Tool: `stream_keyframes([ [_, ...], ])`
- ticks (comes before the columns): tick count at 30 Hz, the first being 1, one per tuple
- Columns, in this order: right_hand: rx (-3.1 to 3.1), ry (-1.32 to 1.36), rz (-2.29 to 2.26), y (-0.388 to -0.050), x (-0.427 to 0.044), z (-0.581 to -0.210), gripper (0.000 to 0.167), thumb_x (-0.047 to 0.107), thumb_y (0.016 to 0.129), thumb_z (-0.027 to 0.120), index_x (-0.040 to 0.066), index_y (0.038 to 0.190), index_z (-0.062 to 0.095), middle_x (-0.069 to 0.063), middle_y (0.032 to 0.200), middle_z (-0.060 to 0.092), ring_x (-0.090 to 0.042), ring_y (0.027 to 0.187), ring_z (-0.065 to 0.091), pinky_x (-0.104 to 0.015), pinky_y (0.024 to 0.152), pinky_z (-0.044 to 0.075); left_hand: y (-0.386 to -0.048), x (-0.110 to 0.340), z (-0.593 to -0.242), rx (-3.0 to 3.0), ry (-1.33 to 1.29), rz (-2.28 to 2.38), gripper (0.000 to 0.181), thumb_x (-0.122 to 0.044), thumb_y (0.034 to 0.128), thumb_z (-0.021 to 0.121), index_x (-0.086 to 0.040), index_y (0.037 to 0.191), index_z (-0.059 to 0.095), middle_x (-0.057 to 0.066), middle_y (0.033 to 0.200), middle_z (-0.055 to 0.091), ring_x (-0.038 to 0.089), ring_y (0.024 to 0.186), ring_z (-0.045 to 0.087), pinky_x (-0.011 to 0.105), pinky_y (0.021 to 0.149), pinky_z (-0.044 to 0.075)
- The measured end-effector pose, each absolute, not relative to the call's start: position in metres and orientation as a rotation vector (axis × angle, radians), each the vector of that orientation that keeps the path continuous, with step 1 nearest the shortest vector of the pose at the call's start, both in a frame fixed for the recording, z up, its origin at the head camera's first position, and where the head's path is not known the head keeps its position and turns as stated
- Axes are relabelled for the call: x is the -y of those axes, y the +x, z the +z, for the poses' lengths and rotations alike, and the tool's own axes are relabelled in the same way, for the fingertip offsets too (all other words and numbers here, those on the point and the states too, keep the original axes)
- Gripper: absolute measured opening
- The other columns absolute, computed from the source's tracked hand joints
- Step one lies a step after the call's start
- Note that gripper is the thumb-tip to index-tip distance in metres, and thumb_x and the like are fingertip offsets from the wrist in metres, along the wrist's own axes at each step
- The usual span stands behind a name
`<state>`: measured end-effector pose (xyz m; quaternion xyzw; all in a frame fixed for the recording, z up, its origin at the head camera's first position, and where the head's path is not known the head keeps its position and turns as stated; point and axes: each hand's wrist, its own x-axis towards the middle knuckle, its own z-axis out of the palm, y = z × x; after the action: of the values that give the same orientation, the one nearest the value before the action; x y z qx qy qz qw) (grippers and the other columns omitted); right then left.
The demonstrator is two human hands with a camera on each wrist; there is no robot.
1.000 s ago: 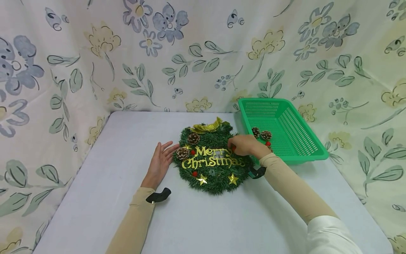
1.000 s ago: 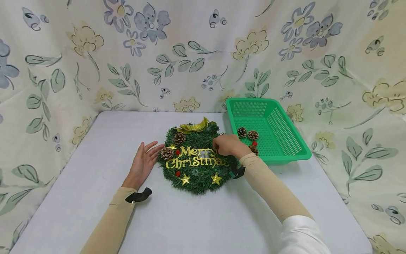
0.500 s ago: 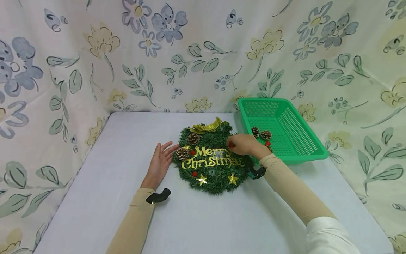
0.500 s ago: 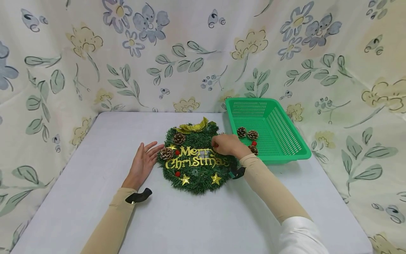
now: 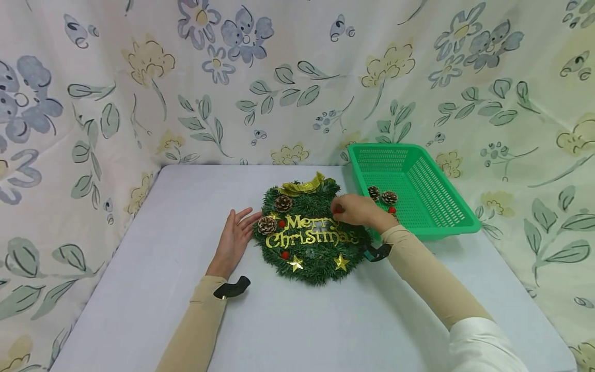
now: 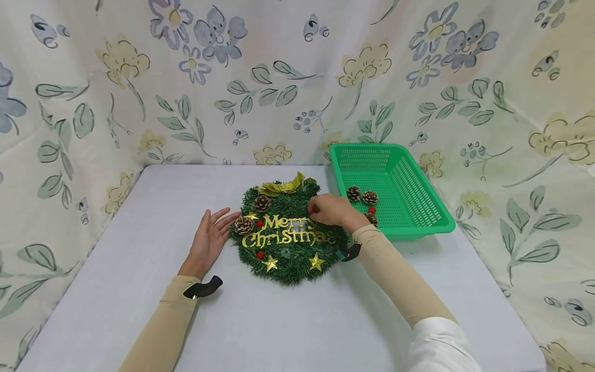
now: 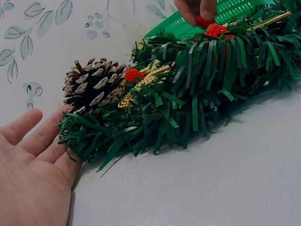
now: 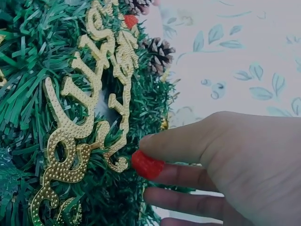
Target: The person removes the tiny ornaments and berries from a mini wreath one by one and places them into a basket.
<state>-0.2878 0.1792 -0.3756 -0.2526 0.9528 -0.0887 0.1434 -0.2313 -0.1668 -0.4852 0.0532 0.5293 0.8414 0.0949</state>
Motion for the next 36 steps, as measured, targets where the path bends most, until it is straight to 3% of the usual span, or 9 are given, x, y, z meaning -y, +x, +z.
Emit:
stream_keyframes([
  [12,-2.673,-0.748,-0.552,-0.2916,-0.1832,-0.3724,0.030,0.017,0.102,0.062,0.003,0.128,0.066,-0.013,0.119,0.070,-0.022,0.102,0.068,-0.043,0.087,0.056,-0.2308,0.1675,-0.4855,-1.574,0.169,2.499,0.077,-0.060,0.1079,0.019,-0.004,0.161,0.017,0.023,0.163,0.033,0.029,0.155,0.026,0.044,0.131,0.004],
  [17,-2.642,-0.722,-0.629,-0.2904,-0.1836,-0.3685,0.032,0.018,0.103,0.061,0.002,0.130,0.064,-0.013,0.120,0.069,-0.022,0.101,0.066,-0.041,0.085,0.056,-0.2322,0.1678,-0.4874,-1.579,0.176,2.497,0.078,-0.060,0.1078,0.019,-0.003,0.161,0.017,0.024,0.163,0.032,0.030,0.155,0.026,0.045,0.131,0.004],
  [25,-2.629,-0.698,-0.677,-0.2907,-0.1832,-0.3669,0.033,0.017,0.103,0.061,0.002,0.133,0.062,-0.014,0.126,0.068,-0.027,0.112,0.066,-0.045,0.093,0.056,-0.2324,0.1681,-0.4876,-1.586,0.155,2.494,0.075,-0.058,0.1085,0.017,-0.005,0.161,0.018,0.023,0.163,0.033,0.030,0.155,0.027,0.044,0.131,0.006],
  [36,-2.645,-0.696,-0.726,-0.2903,-0.1840,-0.3673,0.031,0.016,0.103,0.060,0.003,0.131,0.064,-0.012,0.118,0.069,-0.023,0.102,0.066,-0.040,0.084,0.055,-0.2330,0.1673,-0.4885,-1.576,0.158,2.494,0.076,-0.059,0.1084,0.018,-0.004,0.161,0.018,0.023,0.163,0.033,0.030,0.155,0.027,0.045,0.131,0.005],
])
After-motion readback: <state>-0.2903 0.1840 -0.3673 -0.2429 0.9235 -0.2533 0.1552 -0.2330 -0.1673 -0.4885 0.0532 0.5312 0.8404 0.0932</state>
